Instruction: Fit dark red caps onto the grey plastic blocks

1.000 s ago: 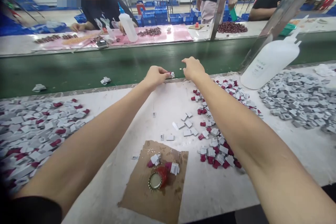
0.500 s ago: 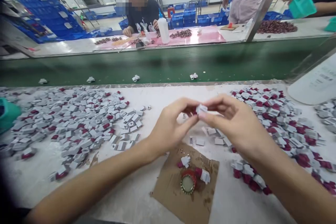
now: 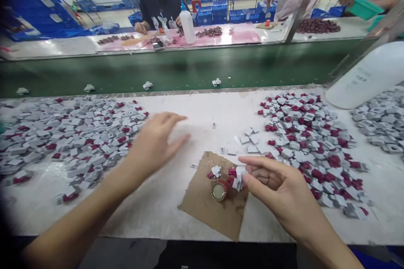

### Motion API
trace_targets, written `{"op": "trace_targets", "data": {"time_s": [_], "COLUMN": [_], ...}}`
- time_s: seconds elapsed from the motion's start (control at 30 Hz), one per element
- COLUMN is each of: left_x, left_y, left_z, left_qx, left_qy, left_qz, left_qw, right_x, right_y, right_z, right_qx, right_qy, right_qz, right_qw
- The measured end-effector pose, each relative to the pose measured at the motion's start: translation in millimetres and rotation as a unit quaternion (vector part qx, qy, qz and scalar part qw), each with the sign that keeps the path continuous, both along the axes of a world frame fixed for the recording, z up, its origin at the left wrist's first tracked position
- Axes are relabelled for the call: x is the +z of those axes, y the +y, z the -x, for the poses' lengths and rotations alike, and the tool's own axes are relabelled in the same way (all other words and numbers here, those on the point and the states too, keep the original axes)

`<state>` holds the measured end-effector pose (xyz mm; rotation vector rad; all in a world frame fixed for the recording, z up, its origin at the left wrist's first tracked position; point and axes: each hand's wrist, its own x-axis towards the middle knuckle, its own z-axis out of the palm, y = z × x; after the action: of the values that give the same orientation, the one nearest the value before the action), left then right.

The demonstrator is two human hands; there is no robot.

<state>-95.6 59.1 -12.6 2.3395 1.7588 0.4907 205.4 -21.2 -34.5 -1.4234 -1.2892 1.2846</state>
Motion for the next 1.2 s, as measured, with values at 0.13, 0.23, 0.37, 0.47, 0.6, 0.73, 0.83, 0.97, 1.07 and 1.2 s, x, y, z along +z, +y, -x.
{"op": "trace_targets", "data": {"time_s": [0.13,0.23,0.37,0.47,0.6,0.73,0.83,0.97,1.07,1.2], "left_x": [-15.7,-25.2,-27.0,-25.1,-24.9,-28.5,-31.4,-30.8,-23.5,-9.0], "left_y": [34.1,44.2,42.3,35.7,28.4,28.2,34.1,44.5,39.4,4.5], "left_z": [23.7,24.7,19.1,16.2,13.5,13.7,14.2,9.1,1.5,-6.2], "left_qx": [0.144,0.139,0.109,0.052,0.023,0.036,0.051,0.046,0.029,-0.041], "left_qy": [0.188,0.194,0.175,0.151,0.134,0.096,0.072,0.023,-0.007,-0.086], "left_qz": [-0.030,-0.016,-0.047,-0.070,-0.040,-0.006,-0.025,-0.008,-0.021,0.041], "left_qw": [0.971,0.971,0.977,0.985,0.990,0.995,0.996,0.999,0.999,0.995], "right_x": [-9.5,-13.7,-13.8,-13.5,-14.9,-13.5,-11.7,-13.3,-16.2,-19.1], "right_y": [-13.3,-20.8,-31.2,-38.6,-43.6,-43.7,-43.2,-45.3,-48.2,-49.9], "right_z": [-4.0,-1.2,8.1,16.1,22.3,25.4,27.5,28.0,27.3,27.6], "right_qx": [-0.018,-0.040,-0.044,-0.030,-0.018,-0.004,0.006,0.003,-0.003,-0.004], "right_qy": [0.071,0.097,0.096,0.048,-0.002,-0.017,-0.025,-0.037,-0.040,-0.028], "right_qz": [0.018,0.014,-0.020,-0.074,-0.111,-0.127,-0.132,-0.139,-0.140,-0.140], "right_qw": [0.997,0.994,0.994,0.996,0.994,0.992,0.991,0.990,0.989,0.990]}}
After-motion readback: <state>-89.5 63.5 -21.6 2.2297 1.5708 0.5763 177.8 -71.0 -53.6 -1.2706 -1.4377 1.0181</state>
